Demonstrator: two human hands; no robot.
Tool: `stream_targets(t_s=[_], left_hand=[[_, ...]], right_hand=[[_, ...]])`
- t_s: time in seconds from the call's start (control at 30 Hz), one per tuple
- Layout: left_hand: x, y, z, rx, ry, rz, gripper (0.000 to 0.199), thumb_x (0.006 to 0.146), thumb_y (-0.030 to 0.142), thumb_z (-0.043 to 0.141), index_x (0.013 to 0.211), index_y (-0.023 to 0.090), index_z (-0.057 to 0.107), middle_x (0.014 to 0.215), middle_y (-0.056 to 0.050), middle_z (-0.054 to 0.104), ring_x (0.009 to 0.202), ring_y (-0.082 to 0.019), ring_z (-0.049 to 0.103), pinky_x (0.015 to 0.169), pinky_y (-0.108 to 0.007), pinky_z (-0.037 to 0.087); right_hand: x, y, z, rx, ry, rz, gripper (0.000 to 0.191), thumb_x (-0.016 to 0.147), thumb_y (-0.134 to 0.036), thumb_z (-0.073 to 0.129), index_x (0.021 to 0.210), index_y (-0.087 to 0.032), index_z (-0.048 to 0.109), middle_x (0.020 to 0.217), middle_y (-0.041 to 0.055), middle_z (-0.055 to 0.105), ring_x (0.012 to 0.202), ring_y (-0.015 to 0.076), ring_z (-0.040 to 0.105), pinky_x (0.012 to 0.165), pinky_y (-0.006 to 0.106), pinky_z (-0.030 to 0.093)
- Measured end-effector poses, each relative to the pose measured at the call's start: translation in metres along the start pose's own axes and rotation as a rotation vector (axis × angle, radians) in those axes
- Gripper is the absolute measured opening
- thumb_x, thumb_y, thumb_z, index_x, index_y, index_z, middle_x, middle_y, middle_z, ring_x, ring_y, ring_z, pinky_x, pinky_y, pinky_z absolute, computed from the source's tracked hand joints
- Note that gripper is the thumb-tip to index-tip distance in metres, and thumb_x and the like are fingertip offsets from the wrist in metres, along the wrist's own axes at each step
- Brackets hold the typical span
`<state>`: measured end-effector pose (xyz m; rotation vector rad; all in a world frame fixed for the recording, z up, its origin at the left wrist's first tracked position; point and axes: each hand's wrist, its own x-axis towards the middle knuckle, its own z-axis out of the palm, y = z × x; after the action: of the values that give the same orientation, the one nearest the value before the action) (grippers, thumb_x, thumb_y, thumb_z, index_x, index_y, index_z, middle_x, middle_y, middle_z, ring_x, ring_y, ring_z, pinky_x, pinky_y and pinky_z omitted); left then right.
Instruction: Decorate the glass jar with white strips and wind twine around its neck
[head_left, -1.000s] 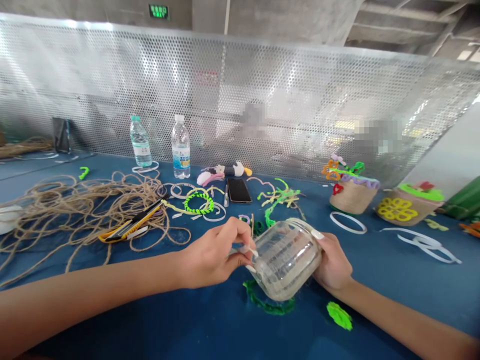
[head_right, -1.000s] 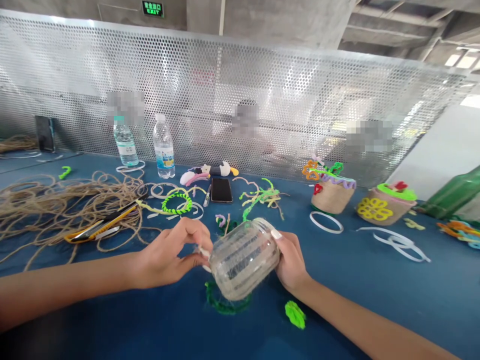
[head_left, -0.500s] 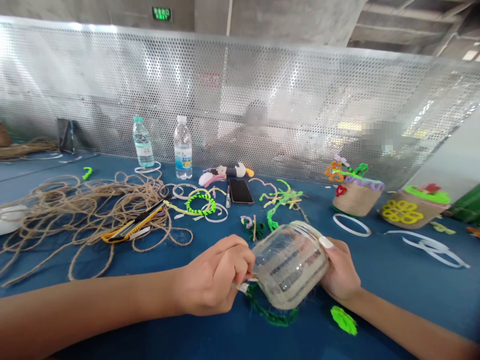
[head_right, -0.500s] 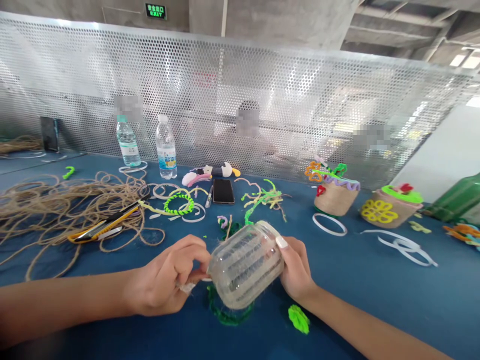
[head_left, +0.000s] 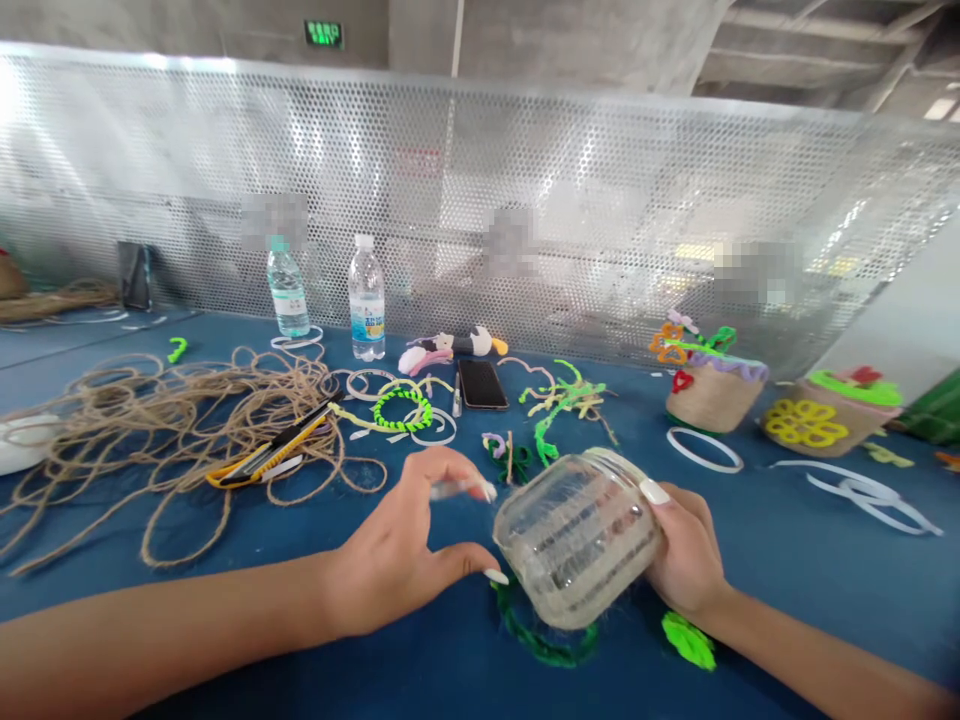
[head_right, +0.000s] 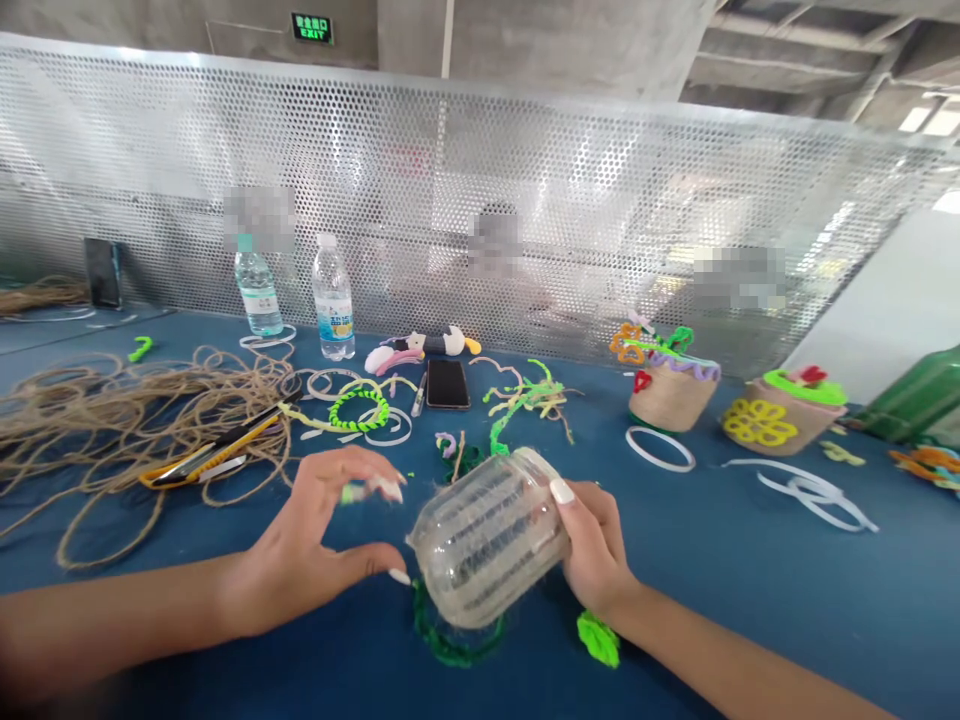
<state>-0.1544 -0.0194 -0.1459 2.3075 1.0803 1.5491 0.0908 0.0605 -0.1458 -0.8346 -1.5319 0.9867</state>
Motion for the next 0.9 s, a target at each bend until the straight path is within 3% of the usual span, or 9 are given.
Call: stream_targets(t_s=[0.1, 0.2, 0.37, 0.57, 0.7, 0.9], left_hand=[[-0.002, -0.001, 0.005, -0.093, -0.079, -0.035, 0.046, 0.081, 0.018, 0.07, 0.111, 0.025, 0.036, 0.1, -0.001, 0.054, 0.088, -0.015, 0.059, 0.08, -0.031, 0.05], [0.002, -0.002, 0.011, -0.139, -0.084, -0.021, 0.042, 0.083, 0.009, 0.063, 0.109, 0.024, 0.034, 0.089, 0.002, 0.057, 0.079, -0.012, 0.061, 0.077, -0.028, 0.051], [0.012, -0.003, 0.011, -0.148, -0.136, 0.051, 0.032, 0.084, 0.004, 0.053, 0.102, 0.022, 0.034, 0.082, 0.001, 0.059, 0.075, -0.013, 0.061, 0.068, -0.026, 0.051], [0.004, 0.003, 0.009, -0.129, -0.155, 0.185, 0.028, 0.081, -0.002, 0.041, 0.091, 0.022, 0.031, 0.082, -0.001, 0.053, 0.076, -0.014, 0.053, 0.066, -0.025, 0.046], [-0.001, 0.006, 0.008, -0.136, -0.113, 0.105, 0.031, 0.08, -0.003, 0.042, 0.089, 0.023, 0.028, 0.082, 0.001, 0.052, 0.075, -0.012, 0.051, 0.066, -0.024, 0.043], [0.002, 0.002, -0.003, -0.145, -0.158, -0.024, 0.03, 0.081, 0.001, 0.045, 0.084, 0.024, 0.026, 0.079, 0.003, 0.054, 0.069, -0.011, 0.052, 0.063, -0.023, 0.042]], right_hand=[[0.0, 0.0, 0.001, -0.001, 0.007, 0.025, 0.056, 0.074, -0.063, 0.057, 0.042, -0.021, 0.039, 0.038, -0.0026, 0.033, 0.038, 0.01, 0.028, 0.037, 0.027, 0.022], [-0.001, 0.004, -0.001, -0.007, -0.002, 0.028, 0.054, 0.077, -0.06, 0.055, 0.043, -0.021, 0.039, 0.039, -0.0025, 0.034, 0.039, 0.0103, 0.028, 0.039, 0.027, 0.023], [-0.001, 0.011, -0.004, -0.013, -0.023, 0.021, 0.055, 0.082, -0.058, 0.051, 0.044, -0.021, 0.037, 0.041, -0.0022, 0.034, 0.042, 0.0108, 0.028, 0.042, 0.027, 0.023], [-0.006, 0.007, -0.003, -0.066, -0.016, -0.092, 0.055, 0.084, -0.059, 0.049, 0.045, -0.021, 0.038, 0.042, -0.0024, 0.032, 0.041, 0.0113, 0.027, 0.042, 0.028, 0.024], [-0.008, 0.002, -0.004, -0.063, -0.007, -0.111, 0.055, 0.081, -0.061, 0.053, 0.044, -0.021, 0.041, 0.042, -0.0022, 0.031, 0.041, 0.0114, 0.027, 0.042, 0.028, 0.023], [0.003, -0.001, -0.001, 0.025, -0.101, 0.024, 0.057, 0.07, -0.068, 0.059, 0.04, -0.021, 0.046, 0.037, -0.0006, 0.039, 0.037, 0.0119, 0.031, 0.037, 0.027, 0.023]])
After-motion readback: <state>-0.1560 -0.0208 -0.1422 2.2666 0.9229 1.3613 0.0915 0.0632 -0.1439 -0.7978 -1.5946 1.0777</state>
